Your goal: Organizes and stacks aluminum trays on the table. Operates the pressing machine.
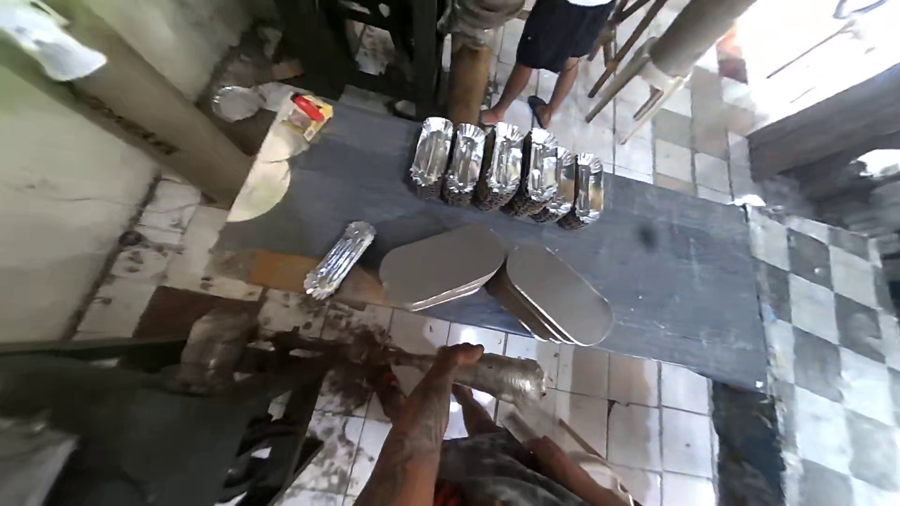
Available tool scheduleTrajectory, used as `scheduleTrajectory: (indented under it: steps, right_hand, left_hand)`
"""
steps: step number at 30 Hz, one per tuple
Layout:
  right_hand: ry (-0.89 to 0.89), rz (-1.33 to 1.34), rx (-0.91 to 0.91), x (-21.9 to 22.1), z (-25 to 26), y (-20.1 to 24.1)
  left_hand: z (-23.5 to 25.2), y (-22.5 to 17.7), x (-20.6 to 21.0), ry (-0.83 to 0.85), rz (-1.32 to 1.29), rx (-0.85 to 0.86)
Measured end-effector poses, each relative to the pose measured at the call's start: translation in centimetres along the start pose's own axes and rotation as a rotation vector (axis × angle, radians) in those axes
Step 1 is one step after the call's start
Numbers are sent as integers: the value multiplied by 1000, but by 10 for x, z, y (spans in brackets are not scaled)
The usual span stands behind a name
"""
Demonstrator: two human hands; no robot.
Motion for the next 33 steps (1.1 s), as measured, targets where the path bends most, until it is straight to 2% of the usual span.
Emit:
scheduleTrajectory:
  steps: [3, 5, 7, 9, 11, 13, 15, 16, 19, 21, 22, 23, 25, 27, 29, 31, 32, 33]
  right_hand:
    - [67, -74, -6, -10, -15, 32]
    - [-25, -48, -234, -1, -9, 11]
    - [-47, -59, -434, 5, 7, -8]
    - [38, -127, -440, -2, 14, 8]
    - [79, -186, -459, -6, 19, 29]
    - [94, -208, -491, -6, 31, 35]
    - [83, -193, -520, -4, 42, 57]
    - [62, -157, -543, -1, 46, 73]
    - [-53, -15, -674, 15, 62, 133]
    - [-153, 16, -790, 29, 68, 191]
    - [-201, 22, -852, 39, 69, 223]
    - [-243, 24, -923, 51, 68, 255]
    - [-291, -78, -1158, 77, 65, 320]
    - [-278, -371, -1528, 108, 66, 376]
    - [-158, -752, -1771, 142, 69, 427]
    - [-23, -1074, -1827, 173, 83, 469]
    - [58, -1200, -1735, 185, 91, 488]
    - [134, -1307, -1555, 198, 96, 507]
  left_hand:
    - [-32, 17, -18, -43, -3, 77]
    - [-97, 28, -44, -193, -46, 149]
    - [-187, 43, -66, -432, -301, 201]
    - [-266, 71, -74, -701, -569, 325]
    - [-320, 122, -71, -982, -701, 364]
    - [-354, 162, -69, -1291, -800, 521]
    - [-403, 156, -73, -1339, -907, 355]
    - [-400, 168, -72, -1380, -839, 264]
    - [-379, 227, -36, -1338, -507, -217]
    - [-393, 288, -4, -1215, -436, -562]
    - [-404, 314, 11, -1158, -433, -650]
    - [-417, 330, 26, -1098, -422, -640]
    - [-453, 328, 52, -996, -341, -478]
    - [-488, 322, 91, -907, -170, -374]
    - [-505, 357, 132, -812, -58, -426]
    - [-509, 402, 168, -760, 9, -456]
    - [-512, 412, 178, -749, 32, -450]
    - [-520, 406, 181, -752, 53, -442]
Point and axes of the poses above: each hand's wrist, its own z-axis towards the middle knuckle, its own x-axis out of the palm, y = z × x, the point moved 1 cm from there along z, towards the middle knuckle, and after that the axes turned 12 degrees about z, right-handed, at the moved point
